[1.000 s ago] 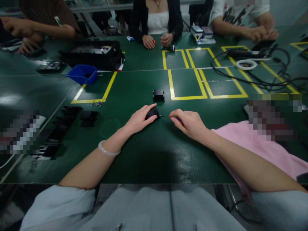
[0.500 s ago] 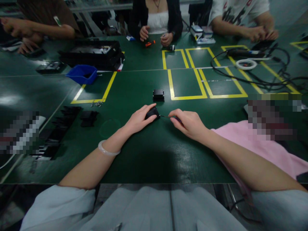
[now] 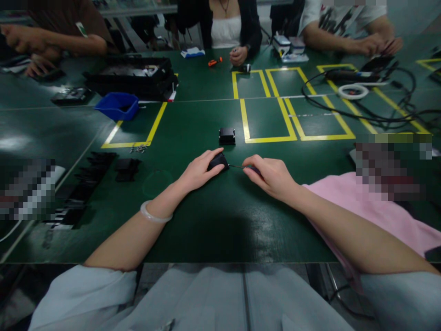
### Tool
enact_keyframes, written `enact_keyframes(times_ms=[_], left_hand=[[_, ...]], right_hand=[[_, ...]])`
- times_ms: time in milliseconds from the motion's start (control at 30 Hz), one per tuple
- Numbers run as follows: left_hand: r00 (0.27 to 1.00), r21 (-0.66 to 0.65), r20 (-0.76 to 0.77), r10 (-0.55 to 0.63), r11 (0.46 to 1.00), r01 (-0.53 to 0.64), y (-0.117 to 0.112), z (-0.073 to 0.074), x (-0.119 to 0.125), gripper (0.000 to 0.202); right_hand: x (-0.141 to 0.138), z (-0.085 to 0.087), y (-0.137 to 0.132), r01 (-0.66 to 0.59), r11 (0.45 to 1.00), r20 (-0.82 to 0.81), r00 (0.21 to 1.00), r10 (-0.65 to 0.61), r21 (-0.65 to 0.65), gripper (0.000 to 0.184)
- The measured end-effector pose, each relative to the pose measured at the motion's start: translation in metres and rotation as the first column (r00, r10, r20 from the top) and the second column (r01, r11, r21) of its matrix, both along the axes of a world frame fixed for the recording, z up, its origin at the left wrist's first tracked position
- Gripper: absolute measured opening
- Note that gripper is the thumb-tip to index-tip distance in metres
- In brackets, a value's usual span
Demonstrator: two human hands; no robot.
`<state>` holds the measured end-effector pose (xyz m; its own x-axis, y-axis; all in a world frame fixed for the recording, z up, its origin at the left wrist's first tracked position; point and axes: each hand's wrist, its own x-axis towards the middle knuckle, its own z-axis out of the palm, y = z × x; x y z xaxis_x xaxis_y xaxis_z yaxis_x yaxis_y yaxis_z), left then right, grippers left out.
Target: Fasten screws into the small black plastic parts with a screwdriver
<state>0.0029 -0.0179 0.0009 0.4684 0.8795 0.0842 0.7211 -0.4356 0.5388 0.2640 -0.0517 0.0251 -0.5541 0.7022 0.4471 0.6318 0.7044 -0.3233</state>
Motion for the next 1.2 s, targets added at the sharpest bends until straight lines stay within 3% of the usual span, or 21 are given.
enact_keyframes(times_ms=[833,1033,1200], left_hand=[[1.000,0.012,0.004,-0.006,1.000,0.006,0.0012,-0.0017,-0.0014,0.064],[1.000,0.003,0.001,-0.001,1.000,0.001,0.0003,-0.0007,-0.0011,0.064],[1.000,0.011,0.007,-0.009,1.000,0.009,0.0017,-0.0018,-0.0010,0.064]], right_hand=[[-0.0008,-0.0007,-0.0009,-0.011,0.999,-0.029,0.999,0.012,0.031,0.023],[-0.0001,-0.0012,0.0005,0.013,1.000,0.026,1.000,-0.013,0.003,0.032],[-0.0007,-0.0010,0.0002,0.005,1.000,0.002,1.000,-0.005,0.015,0.026]])
